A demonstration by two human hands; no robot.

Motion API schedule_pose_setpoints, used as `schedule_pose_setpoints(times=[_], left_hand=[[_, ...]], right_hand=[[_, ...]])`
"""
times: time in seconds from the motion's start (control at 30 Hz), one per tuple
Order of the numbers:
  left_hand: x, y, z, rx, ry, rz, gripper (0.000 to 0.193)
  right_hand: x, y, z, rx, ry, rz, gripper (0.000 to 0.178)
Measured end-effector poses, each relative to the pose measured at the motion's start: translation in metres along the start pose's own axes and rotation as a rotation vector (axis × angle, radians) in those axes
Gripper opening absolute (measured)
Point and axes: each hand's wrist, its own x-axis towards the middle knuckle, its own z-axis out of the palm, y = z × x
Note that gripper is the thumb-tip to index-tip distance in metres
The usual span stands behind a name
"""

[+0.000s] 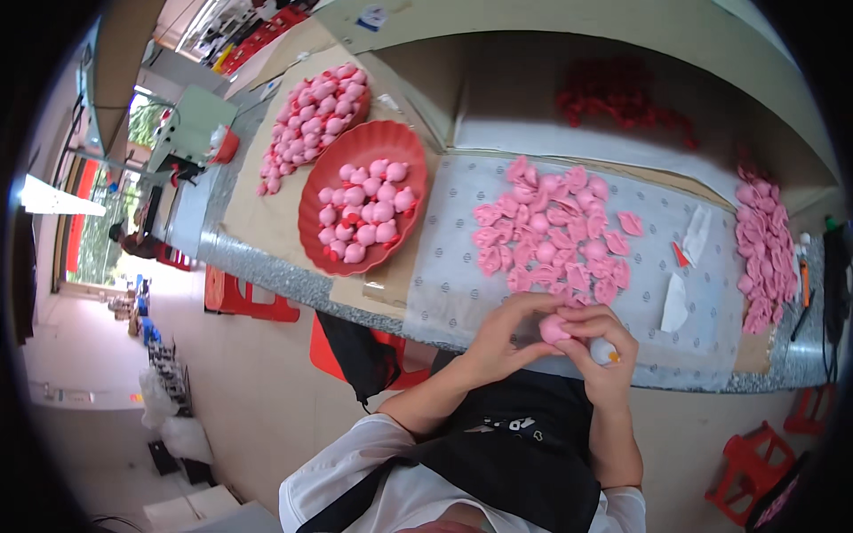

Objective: Applying glue to and assembling small pink plastic toy components at a factory assembly station.

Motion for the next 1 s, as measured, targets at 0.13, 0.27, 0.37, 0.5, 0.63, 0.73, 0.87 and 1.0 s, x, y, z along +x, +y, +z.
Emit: schedule_pose_setpoints(times=[0.13, 0.27, 0.37, 0.5, 0.63, 0.73, 0.87, 1.0], left_hand=[[-0.005, 0.004, -0.009, 0.209, 0.003, 0.23, 0.043], [-0.01, 0.012, -0.012, 0.218, -0.022, 0.018, 0.041], [-0.001, 0.008, -0.031, 0.285, -0.027, 0.033, 0.035], [0.025, 0.006, -0.107, 0.413, 0.334, -0.1, 0.024], [0.038, -0.01, -0.195, 0.946, 0.422, 0.003, 0.033], [0.039, -0.014, -0.184, 1.188, 0.343, -0.024, 0.05], [0.055, 0.016, -0.115, 0.934, 0.009, 0.154, 0.048], [0.086, 0.024, -0.053, 0.888, -0.338, 0.283, 0.042]], right_hand=[[-0.002, 0.003, 0.001, -0.12, -0.063, -0.044, 0.014], [0.004, 0.008, 0.004, -0.036, -0.102, -0.017, 0.015], [0.009, -0.002, 0.003, -0.17, -0.024, 0.036, 0.016], [0.017, -0.019, -0.023, -0.144, 0.296, 0.037, 0.016], [0.018, -0.021, -0.058, -0.201, 0.255, 0.119, 0.008], [0.022, -0.03, -0.076, -0.32, 0.246, 0.123, 0.005], [0.051, -0.036, -0.096, -0.524, 0.137, 0.016, 0.005], [0.115, -0.022, -0.131, -0.741, 0.111, -0.112, 0.008]])
